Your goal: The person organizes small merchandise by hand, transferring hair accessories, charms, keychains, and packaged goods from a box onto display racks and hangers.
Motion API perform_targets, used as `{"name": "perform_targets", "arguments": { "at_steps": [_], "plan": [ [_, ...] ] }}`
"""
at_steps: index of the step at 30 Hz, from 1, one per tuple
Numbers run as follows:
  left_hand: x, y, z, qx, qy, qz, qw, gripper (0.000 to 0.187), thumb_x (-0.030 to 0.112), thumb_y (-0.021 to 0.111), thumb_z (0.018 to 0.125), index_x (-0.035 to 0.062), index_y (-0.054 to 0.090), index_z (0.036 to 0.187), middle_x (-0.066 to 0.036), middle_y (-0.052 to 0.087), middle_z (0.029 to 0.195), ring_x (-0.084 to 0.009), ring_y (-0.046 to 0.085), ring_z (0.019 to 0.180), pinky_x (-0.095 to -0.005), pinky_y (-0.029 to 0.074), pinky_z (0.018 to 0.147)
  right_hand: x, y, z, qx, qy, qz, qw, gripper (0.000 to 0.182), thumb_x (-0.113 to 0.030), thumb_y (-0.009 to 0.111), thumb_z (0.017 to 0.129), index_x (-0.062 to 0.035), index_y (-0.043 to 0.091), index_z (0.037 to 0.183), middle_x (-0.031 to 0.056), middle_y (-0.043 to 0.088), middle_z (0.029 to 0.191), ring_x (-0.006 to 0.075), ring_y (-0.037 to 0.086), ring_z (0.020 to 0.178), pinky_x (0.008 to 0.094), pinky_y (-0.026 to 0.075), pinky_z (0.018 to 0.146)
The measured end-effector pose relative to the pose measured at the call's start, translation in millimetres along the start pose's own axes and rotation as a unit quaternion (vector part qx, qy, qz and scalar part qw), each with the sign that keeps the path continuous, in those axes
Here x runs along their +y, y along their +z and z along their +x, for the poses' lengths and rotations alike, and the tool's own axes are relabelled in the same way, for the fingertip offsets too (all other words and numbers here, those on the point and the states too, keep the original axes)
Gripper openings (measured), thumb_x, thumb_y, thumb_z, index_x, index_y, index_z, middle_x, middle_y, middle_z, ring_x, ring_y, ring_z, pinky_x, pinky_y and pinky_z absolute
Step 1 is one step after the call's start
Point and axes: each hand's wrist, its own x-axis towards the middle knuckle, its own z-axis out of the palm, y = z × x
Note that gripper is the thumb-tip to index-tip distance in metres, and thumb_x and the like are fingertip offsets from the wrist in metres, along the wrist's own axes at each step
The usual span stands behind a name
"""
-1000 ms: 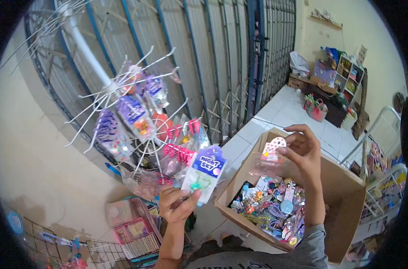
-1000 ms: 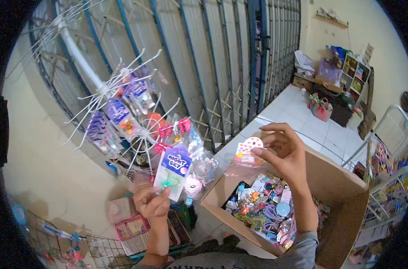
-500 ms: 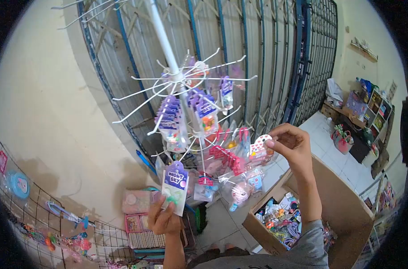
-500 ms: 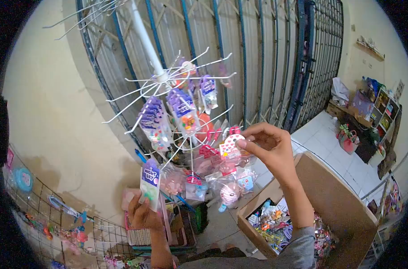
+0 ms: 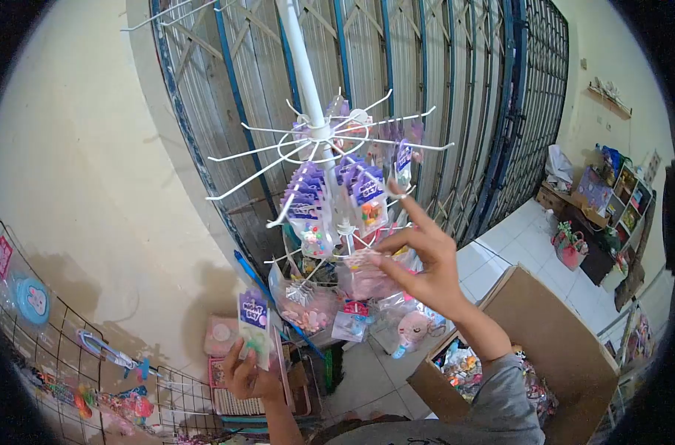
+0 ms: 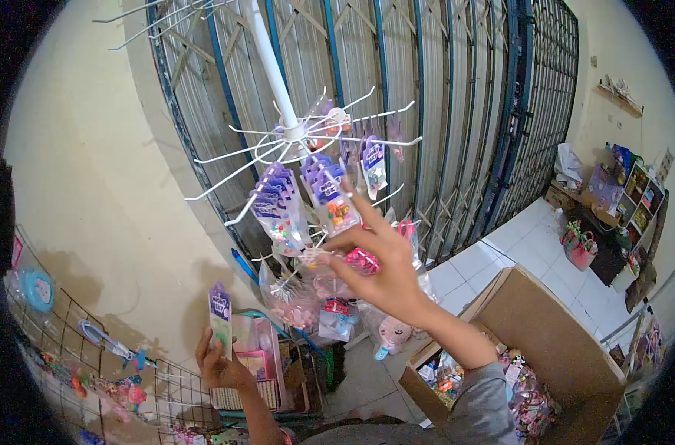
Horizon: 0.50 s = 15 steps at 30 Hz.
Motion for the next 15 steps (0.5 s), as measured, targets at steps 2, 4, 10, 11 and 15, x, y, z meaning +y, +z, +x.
{"name": "perform_targets", "arguments": {
  "at_steps": [2, 4, 10, 11, 15],
  "plan": [
    [-10, -6, -3, -0.015, 0.016, 0.001, 1.000, 0.020, -0.007, 0.059, 0.062, 0.0065, 0.055, 0.077, -0.017, 0.052, 0.091, -0.0250, 0.053, 0.080, -0.0277, 0.051, 0.055, -3, 5, 0, -0.056, -0.006, 0.009, 0.998, 0.012, -0.003, 0.061, 0.061, -0.0013, 0.058, 0.073, 0.0198, 0.029, 0.123, 0.0181, 0.057, 0.079, 0.0242, 0.045, 0.064],
    [-14, -11, -5, -0.033, 0.033, 0.001, 0.999, 0.022, -0.010, 0.054, 0.064, 0.0047, 0.054, 0.080, -0.019, 0.049, 0.094, -0.0264, 0.052, 0.083, -0.0268, 0.053, 0.051, -9, 13, 1, -0.073, -0.034, -0.027, 0.996, 0.013, -0.003, 0.060, 0.062, -0.0013, 0.056, 0.074, 0.0188, 0.024, 0.126, 0.0227, 0.053, 0.090, 0.0284, 0.043, 0.073],
    [-15, -18, -8, -0.021, 0.035, 0.019, 0.999, 0.025, -0.011, 0.053, 0.065, 0.0047, 0.053, 0.084, -0.019, 0.049, 0.093, -0.0235, 0.053, 0.077, -0.0254, 0.051, 0.047, -11, 38, -6, -0.154, -0.067, 0.048, 0.985, 0.013, -0.005, 0.058, 0.064, -0.0026, 0.052, 0.076, 0.0186, 0.021, 0.127, 0.0302, 0.041, 0.105, 0.0330, 0.035, 0.085],
    [-19, -19, -8, -0.023, 0.044, 0.020, 0.999, 0.024, -0.011, 0.053, 0.066, 0.0042, 0.053, 0.084, -0.019, 0.049, 0.093, -0.0230, 0.053, 0.075, -0.0248, 0.051, 0.047, -15, 34, -7, -0.121, -0.089, 0.040, 0.988, 0.011, -0.005, 0.058, 0.066, -0.0024, 0.054, 0.076, 0.0182, 0.040, 0.115, 0.0276, 0.050, 0.095, 0.0304, 0.041, 0.077],
    [-23, -21, -10, -0.018, 0.048, 0.059, 0.997, 0.022, -0.011, 0.053, 0.066, 0.0030, 0.052, 0.083, -0.019, 0.049, 0.093, -0.0236, 0.054, 0.072, -0.0245, 0.050, 0.047, -19, 2, -15, -0.144, 0.029, 0.067, 0.987, 0.014, -0.007, 0.060, 0.067, -0.0012, 0.058, 0.079, 0.0108, 0.058, 0.072, 0.0169, 0.057, 0.065, 0.0239, 0.045, 0.061]
  ]
}}
